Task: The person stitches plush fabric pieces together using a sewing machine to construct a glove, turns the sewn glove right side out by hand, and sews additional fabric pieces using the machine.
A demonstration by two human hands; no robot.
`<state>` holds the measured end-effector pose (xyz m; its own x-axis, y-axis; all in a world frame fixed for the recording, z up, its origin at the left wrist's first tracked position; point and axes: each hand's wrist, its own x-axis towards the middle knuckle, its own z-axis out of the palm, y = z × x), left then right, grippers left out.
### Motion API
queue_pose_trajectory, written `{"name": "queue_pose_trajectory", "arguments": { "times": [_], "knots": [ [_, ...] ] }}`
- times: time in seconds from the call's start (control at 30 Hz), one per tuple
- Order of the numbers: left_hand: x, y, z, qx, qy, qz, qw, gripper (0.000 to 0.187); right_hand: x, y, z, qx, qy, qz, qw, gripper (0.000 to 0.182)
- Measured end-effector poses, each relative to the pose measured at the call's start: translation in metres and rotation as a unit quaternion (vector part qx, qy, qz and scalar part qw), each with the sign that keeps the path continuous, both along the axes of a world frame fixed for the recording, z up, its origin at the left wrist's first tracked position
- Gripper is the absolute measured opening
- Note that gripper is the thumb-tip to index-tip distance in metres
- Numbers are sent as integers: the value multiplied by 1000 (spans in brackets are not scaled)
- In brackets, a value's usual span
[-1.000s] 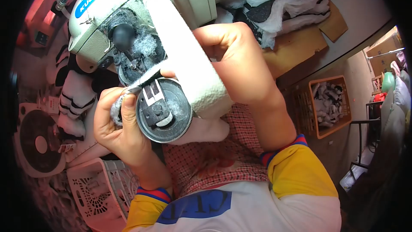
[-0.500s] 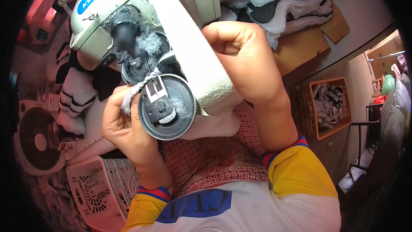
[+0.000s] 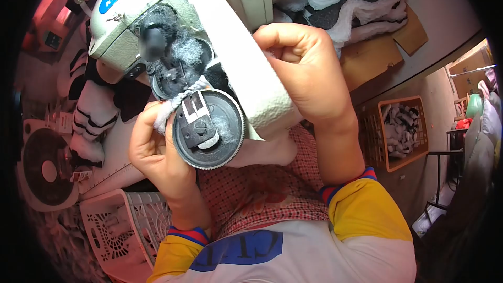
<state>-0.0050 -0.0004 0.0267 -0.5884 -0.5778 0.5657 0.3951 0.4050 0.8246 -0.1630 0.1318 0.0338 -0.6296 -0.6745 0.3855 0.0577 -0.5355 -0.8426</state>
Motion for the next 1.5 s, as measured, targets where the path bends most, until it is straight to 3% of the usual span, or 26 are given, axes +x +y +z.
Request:
{"name": "queue_pose_trajectory", "arguments": {
  "times": [0.37,0.43,0.53,0.67,0.8,0.9,0.97,1.0,1.07,1.1,1.17,1.2,1.23,1.27,1.33,1.43,1.5],
  "knots": [
    [0,-1,-2,-5,-5,-7,1000,14,6,-5,3,-15,15,-15,1000,15],
    [-1,-1,-2,-4,-4,-6,1000,13,7,-4,11,78,100,-19,992,19],
    [-3,1,-2,3,-2,1,1000,12,14,-7,9,106,119,-54,986,20],
    [-6,2,-4,8,5,4,1000,11,11,-12,0,37,80,-3,996,18],
    [-6,2,-9,-20,-9,3,1000,8,11,-9,-16,67,26,55,996,18],
    [4,8,-12,-24,-66,5,998,10,29,-3,-41,54,105,8,993,16],
    [12,11,-22,-37,-73,1,997,12,55,1,-44,27,-27,-15,999,15],
    [18,12,-30,-52,-82,-3,995,13,60,6,-53,26,-25,-14,999,15],
    [35,18,-46,-42,-168,-39,984,13,65,20,-82,194,76,-52,977,13],
    [38,21,-60,-47,-169,-53,983,11,71,26,-92,197,75,-50,976,13],
    [52,27,-72,-1,-222,-55,974,11,83,39,-103,285,-41,2,958,13],
    [59,29,-76,41,-271,-59,960,10,86,42,-103,290,-43,5,956,13],
    [64,31,-81,84,-289,-53,952,8,89,45,-104,281,-6,12,960,13],
    [63,30,-79,43,-248,-45,967,6,96,47,-102,275,24,23,961,13],
    [68,34,-73,116,-227,-42,966,4,100,45,-85,269,69,20,961,19],
    [78,31,-61,62,-194,-75,976,4,103,44,-67,299,120,44,946,21],
    [86,36,-51,61,-178,-77,979,4,109,44,-64,244,228,-19,942,17]
  ]
}}
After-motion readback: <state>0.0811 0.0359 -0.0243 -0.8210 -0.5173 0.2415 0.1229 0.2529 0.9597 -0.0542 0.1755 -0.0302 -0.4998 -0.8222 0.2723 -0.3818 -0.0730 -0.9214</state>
